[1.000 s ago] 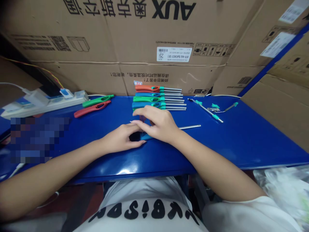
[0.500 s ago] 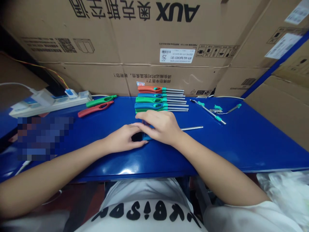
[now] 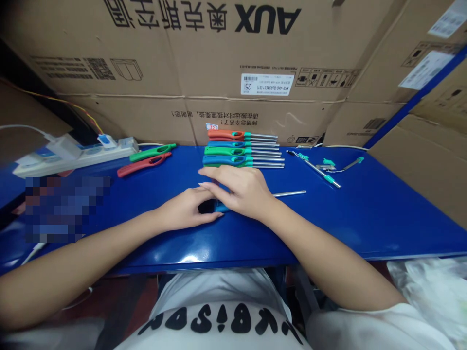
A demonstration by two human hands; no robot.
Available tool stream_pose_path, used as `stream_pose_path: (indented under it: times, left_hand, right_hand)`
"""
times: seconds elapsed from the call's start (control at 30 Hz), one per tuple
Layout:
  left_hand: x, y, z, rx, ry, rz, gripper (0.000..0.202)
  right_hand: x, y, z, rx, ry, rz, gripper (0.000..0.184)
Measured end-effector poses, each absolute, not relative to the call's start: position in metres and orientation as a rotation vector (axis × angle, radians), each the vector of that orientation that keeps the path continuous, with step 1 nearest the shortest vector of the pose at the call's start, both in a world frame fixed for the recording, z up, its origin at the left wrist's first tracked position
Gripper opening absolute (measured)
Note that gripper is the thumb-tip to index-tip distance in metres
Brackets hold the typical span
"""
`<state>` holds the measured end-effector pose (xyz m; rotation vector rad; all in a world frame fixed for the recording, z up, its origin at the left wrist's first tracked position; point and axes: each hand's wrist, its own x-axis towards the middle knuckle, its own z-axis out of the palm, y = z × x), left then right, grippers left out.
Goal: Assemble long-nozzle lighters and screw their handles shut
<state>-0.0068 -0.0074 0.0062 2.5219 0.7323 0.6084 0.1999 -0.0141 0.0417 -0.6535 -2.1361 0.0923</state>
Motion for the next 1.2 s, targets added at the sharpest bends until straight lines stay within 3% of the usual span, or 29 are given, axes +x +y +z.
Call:
stream_pose_path:
  times: [0.13, 0.33, 0.43, 0.57, 0.63, 0.77, 0.93, 1.07, 1.2]
  left_hand:
    - [-0.007, -0.007, 0.005, 2.521, 0.775, 0.609, 0.019]
    - [-0.006, -0.008, 0.005, 2.489, 0.766, 0.627, 0.021]
    - [-0.006, -0.009, 0.005, 2.486, 0.787, 0.614, 0.021]
    - [-0.005, -0.009, 0.005, 2.479, 0.832, 0.597, 0.019]
    - [-0.005, -0.009, 0.004, 2.461, 0.812, 0.616, 0.018]
    - [-0.003, -0.010, 0.003, 2.423, 0.833, 0.647, 0.022]
    - [-0.003, -0.011, 0.003, 2.426, 0.859, 0.656, 0.023]
    - [-0.002, -0.011, 0.006, 2.425, 0.868, 0.626, 0.021]
    - [0.001, -0.013, 0.005, 2.408, 0.886, 0.645, 0.027]
  right_hand:
    - [0.197, -0.015, 0.043, -0.618, -2.132, 0.504, 0.036]
    - [0.200, -0.012, 0.043, -0.619, -2.077, 0.084, 0.011]
    - [0.202, -0.013, 0.043, -0.597, -2.145, 0.053, 0.017]
    - [0.200, -0.014, 0.044, -0.556, -2.176, 0.398, 0.037]
    - [0.197, -0.015, 0.044, -0.528, -2.108, 0.434, 0.031]
    - [0.193, -0.013, 0.044, -0.503, -2.016, 0.178, 0.012]
    - [0.192, -0.014, 0.039, -0.526, -2.016, 0.031, 0.016]
    - [0.192, -0.012, 0.037, -0.543, -2.024, 0.369, 0.028]
    - [0.194, -0.009, 0.041, -0.565, -1.995, 0.602, 0.020]
